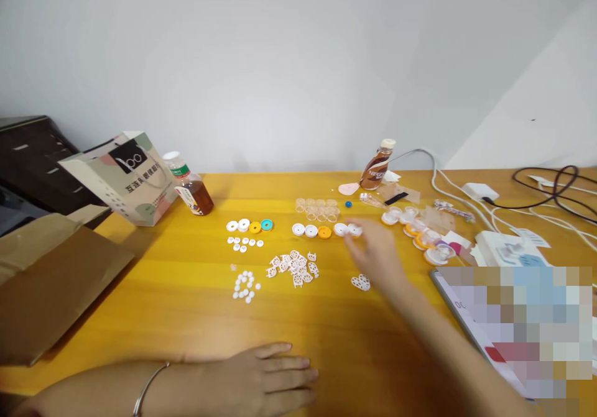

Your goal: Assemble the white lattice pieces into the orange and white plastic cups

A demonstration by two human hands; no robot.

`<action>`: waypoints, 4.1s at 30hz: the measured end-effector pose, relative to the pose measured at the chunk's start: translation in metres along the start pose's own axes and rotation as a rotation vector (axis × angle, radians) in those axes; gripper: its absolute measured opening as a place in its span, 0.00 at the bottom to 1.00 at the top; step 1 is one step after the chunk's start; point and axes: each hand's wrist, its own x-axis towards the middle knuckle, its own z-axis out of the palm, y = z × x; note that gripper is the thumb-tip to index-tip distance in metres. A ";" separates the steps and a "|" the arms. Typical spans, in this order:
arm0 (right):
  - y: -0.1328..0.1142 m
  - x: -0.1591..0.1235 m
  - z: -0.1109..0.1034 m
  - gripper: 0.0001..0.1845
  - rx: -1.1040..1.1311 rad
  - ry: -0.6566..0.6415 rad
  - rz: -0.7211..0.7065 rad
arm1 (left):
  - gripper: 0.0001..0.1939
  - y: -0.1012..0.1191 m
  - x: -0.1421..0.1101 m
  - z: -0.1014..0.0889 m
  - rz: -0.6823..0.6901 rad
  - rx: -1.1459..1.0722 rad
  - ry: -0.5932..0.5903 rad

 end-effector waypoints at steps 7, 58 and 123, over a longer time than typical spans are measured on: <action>-0.084 -0.083 0.041 0.16 0.419 -0.540 -0.492 | 0.19 0.004 0.003 0.003 -0.011 -0.112 0.008; -0.081 -0.073 0.043 0.12 0.521 -0.581 -0.086 | 0.10 -0.120 -0.054 -0.005 -0.880 -0.126 0.624; -0.082 -0.070 0.037 0.11 0.599 -0.612 -0.024 | 0.08 -0.131 -0.081 -0.030 -0.752 -0.409 0.329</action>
